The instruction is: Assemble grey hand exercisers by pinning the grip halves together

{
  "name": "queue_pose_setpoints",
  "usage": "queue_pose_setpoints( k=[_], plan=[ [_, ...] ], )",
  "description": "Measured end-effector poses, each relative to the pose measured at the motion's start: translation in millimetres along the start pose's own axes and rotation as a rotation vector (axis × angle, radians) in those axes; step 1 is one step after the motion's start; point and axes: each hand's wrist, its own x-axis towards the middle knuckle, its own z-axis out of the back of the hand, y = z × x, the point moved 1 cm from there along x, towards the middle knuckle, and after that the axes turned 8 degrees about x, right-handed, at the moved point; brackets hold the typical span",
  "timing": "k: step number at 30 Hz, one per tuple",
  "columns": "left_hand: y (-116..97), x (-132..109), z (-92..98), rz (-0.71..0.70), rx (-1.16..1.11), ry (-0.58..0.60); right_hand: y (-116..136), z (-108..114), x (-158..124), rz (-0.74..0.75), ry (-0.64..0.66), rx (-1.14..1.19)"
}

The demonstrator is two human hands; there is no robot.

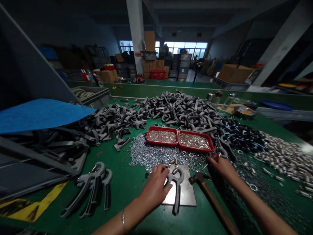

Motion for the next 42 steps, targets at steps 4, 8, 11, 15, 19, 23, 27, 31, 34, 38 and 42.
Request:
queue_pose_setpoints(
  k=[4, 8, 11, 15, 19, 23, 27, 31, 34, 38, 42],
  plan=[
    [-8, -11, -4.1, 0.035, 0.054, -0.013, 2, 1, -1, -0.071, -0.063, 0.158],
    [-11, -20, -7.0, 0.101, 0.087, -0.056, 11, 18, -15, -0.028, -0.081, 0.456],
    [-12, -20, -10.4, 0.121, 0.092, -0.035, 29, 26, -46, 0.072, -0.086, 0.691],
    [-12, -21, -13.8, 0.138, 0.093, 0.020, 61, 1, -94, 0.133, 0.136, 0.918],
    [-5, -14, 8.3, 0.086, 0.102, 0.076, 58, -11, -80, 0.238, -0.024, 0.469],
    [20, 40, 58.8, -0.039, 0.273, 0.017, 24, 29, -24, 0.238, -0.128, 0.178],
    [53, 131, 92.9, -0.080, 0.559, -0.017, 51, 50, -4, 0.647, -0.290, -0.116],
    [76, 194, 89.1, -0.034, 0.636, 0.054, 135, 8, 2, 0.930, -0.136, -0.164],
    [87, 202, 78.6, -0.016, 0.647, 0.090, 188, -28, 24, 0.956, -0.081, -0.207],
    [96, 192, 76.4, 0.011, 0.589, 0.069, 215, -52, 53, 0.926, -0.017, -0.266],
    [98, 194, 83.1, 0.059, 0.446, -0.018, 213, -58, 59, 0.898, 0.028, -0.262]
  ],
)
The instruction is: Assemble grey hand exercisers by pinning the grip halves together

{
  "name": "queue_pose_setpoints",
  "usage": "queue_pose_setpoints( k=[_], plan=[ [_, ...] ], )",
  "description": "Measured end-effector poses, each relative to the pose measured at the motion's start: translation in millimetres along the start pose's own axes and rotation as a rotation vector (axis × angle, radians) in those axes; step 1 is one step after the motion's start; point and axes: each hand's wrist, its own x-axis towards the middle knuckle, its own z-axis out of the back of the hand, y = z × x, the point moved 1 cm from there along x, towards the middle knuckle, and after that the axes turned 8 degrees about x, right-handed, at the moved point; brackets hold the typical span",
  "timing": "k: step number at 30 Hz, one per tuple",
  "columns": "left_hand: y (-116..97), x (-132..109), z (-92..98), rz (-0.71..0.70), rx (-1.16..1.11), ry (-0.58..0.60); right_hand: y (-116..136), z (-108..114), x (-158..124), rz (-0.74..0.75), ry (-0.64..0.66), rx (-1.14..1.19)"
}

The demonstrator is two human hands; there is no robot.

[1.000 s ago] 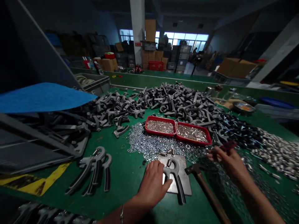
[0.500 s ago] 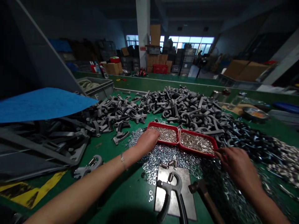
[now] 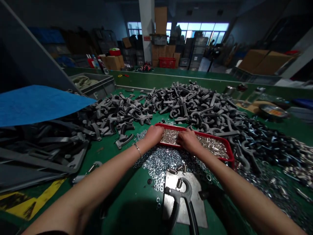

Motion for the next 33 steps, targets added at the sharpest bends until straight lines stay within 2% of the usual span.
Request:
queue_pose_setpoints(
  k=[2, 4, 6, 9, 11, 13, 15, 19, 23, 26, 29, 33],
  plan=[
    [-4, -4, 4.8, 0.026, -0.091, -0.031, 0, -2, -3, -0.026, -0.012, 0.027],
    [-17, -21, 9.3, 0.021, -0.177, -0.039, 0, -4, -4, -0.058, -0.036, 0.067],
    [-37, -55, 10.8, -0.021, -0.303, -0.005, 0, -5, -3, -0.093, -0.067, 0.126],
    [-73, -119, 2.8, -0.122, -0.581, 0.111, 1, -5, -2, -0.137, -0.120, 0.261],
    [-93, -154, -8.1, -0.158, -0.564, 0.117, 5, -2, -9, -0.151, -0.153, 0.383],
    [-106, -175, -20.2, -0.171, -0.439, 0.075, 12, 5, -28, -0.154, -0.180, 0.522],
    [-113, -181, -29.9, -0.184, -0.330, 0.031, 23, 12, -59, -0.155, -0.192, 0.662],
    [-118, -180, -37.2, -0.238, -0.230, -0.042, 47, 20, -146, -0.207, -0.179, 0.877],
    [-121, -185, -40.6, -0.290, -0.197, -0.130, 61, 6, -213, -0.366, -0.131, 1.091],
    [-121, -190, -48.3, -0.335, -0.162, -0.218, 65, -10, -232, -0.423, -0.117, 1.133],
    [-118, -195, -55.9, -0.415, -0.137, -0.279, 68, -18, -230, -0.354, -0.154, 0.970],
    [-114, -197, -56.3, -0.417, -0.131, -0.268, 74, -21, -220, -0.230, -0.204, 0.788]
  ],
)
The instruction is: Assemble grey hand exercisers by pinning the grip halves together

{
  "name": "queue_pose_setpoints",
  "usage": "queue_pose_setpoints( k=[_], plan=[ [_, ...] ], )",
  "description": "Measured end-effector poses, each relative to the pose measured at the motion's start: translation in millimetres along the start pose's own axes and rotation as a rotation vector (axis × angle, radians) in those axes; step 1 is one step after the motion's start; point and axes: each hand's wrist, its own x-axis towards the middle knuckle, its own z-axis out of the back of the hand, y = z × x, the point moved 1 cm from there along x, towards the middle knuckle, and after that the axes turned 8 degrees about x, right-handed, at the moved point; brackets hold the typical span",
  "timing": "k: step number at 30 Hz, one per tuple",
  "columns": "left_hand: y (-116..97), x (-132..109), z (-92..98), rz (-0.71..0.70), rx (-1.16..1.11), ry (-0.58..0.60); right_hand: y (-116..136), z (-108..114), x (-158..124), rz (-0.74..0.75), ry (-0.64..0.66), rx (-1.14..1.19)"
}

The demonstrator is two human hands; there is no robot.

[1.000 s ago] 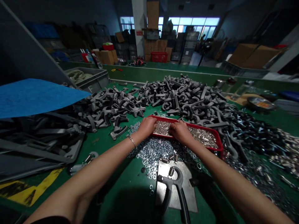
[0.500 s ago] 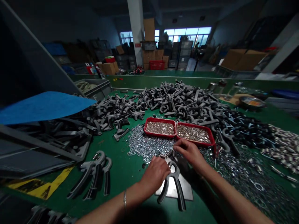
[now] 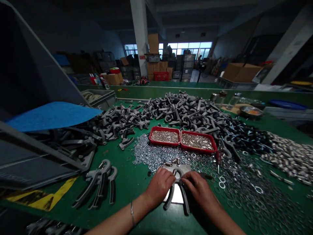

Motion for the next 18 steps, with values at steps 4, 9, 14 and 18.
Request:
queue_pose_setpoints(
  k=[4, 9, 14, 18],
  plan=[
    [-2, 8, 7.6, -0.032, 0.107, 0.066, -3, -11, 2, 0.139, 0.040, -0.152],
    [-6, 21, 15.5, -0.184, 0.158, 0.147, -9, -16, 2, 0.238, 0.056, -0.287],
    [5, 14, 20.0, 0.096, -0.257, 0.171, -7, -18, 5, 0.293, 0.071, -0.379],
    [23, 12, 32.7, 0.239, -0.498, 0.155, -5, -21, 8, 0.321, 0.092, -0.455]
  ],
)
